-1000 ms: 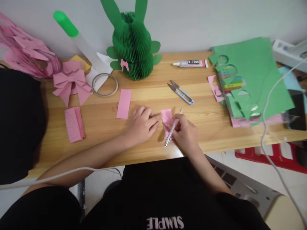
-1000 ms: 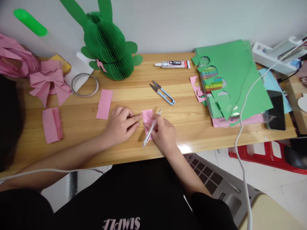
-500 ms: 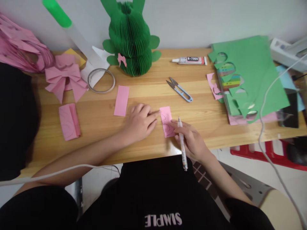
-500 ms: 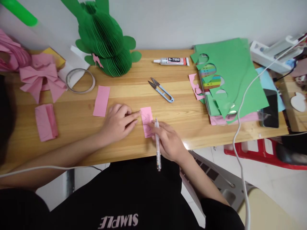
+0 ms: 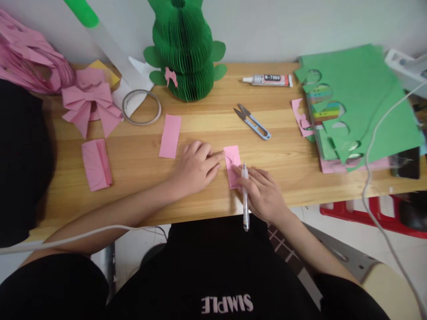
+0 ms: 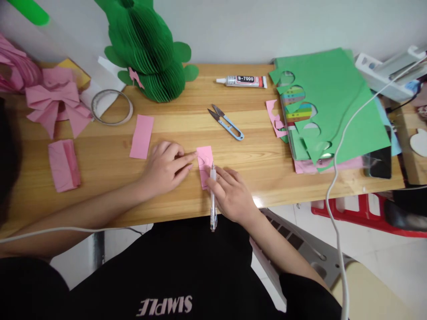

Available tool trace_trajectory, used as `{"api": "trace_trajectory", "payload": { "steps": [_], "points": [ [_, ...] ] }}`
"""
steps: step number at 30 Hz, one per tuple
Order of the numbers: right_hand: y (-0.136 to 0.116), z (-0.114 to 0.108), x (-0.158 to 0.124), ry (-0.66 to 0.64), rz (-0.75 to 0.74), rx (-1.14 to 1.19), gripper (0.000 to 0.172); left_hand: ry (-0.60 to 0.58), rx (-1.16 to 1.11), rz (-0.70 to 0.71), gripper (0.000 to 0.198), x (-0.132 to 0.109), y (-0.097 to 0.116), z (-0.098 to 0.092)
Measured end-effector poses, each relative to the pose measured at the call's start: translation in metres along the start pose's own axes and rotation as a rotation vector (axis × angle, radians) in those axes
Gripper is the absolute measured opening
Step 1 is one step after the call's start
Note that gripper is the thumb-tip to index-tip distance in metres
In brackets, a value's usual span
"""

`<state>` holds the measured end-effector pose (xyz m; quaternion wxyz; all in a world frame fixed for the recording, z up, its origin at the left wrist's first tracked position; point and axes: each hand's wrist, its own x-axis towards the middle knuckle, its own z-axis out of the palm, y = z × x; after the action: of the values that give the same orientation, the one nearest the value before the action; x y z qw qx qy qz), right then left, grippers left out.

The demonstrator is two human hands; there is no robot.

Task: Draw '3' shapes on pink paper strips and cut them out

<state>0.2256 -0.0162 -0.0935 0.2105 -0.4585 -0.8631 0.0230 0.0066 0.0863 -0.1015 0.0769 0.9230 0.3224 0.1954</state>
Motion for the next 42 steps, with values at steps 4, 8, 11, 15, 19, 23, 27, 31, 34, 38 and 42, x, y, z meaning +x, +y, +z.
{"api": "trace_trajectory", "payload": {
  "steps": [4,8,11,15,19,23,27,31,34,38,42],
  "points": [
    [0.001,0.000,-0.001,-0.012,0.003,0.006,0.038,-0.006,-0.009,-0.002,0.028,0.000,0.000,0.000],
    [0.000,0.000,-0.001,-0.008,0.003,0.011,0.036,0.015,0.007,0.004,0.026,0.000,0.000,0.000],
    [0.000,0.000,0.000,0.005,0.011,0.006,0.034,0.014,0.018,0.009,0.027,0.000,0.001,0.000],
    [-0.001,-0.001,0.001,0.002,-0.009,-0.025,0.030,0.013,0.021,0.006,0.027,0.000,0.002,-0.001],
    [0.000,-0.001,0.001,-0.013,-0.004,-0.033,0.028,0.004,0.025,0.000,0.027,0.000,0.002,-0.001],
    [-0.001,-0.001,0.002,-0.016,-0.005,-0.040,0.029,0.025,0.019,0.011,0.027,0.001,0.002,-0.001],
    [-0.003,-0.001,0.004,-0.014,0.026,-0.041,0.033,0.028,0.007,0.011,0.027,0.000,0.001,-0.001],
    [-0.005,-0.003,0.008,-0.035,0.060,-0.029,0.039,0.004,-0.040,-0.009,0.027,-0.001,-0.001,0.000],
    [-0.006,-0.005,0.013,-0.044,0.057,-0.063,0.036,0.002,-0.047,-0.028,0.029,-0.001,-0.001,0.000],
    [-0.007,-0.007,0.015,-0.036,0.020,-0.115,0.026,0.030,-0.063,-0.040,0.030,-0.001,0.000,-0.001],
    [-0.007,-0.005,0.013,-0.048,0.040,-0.094,0.030,0.027,-0.140,0.041,0.029,-0.001,0.000,-0.003]
  ]
}}
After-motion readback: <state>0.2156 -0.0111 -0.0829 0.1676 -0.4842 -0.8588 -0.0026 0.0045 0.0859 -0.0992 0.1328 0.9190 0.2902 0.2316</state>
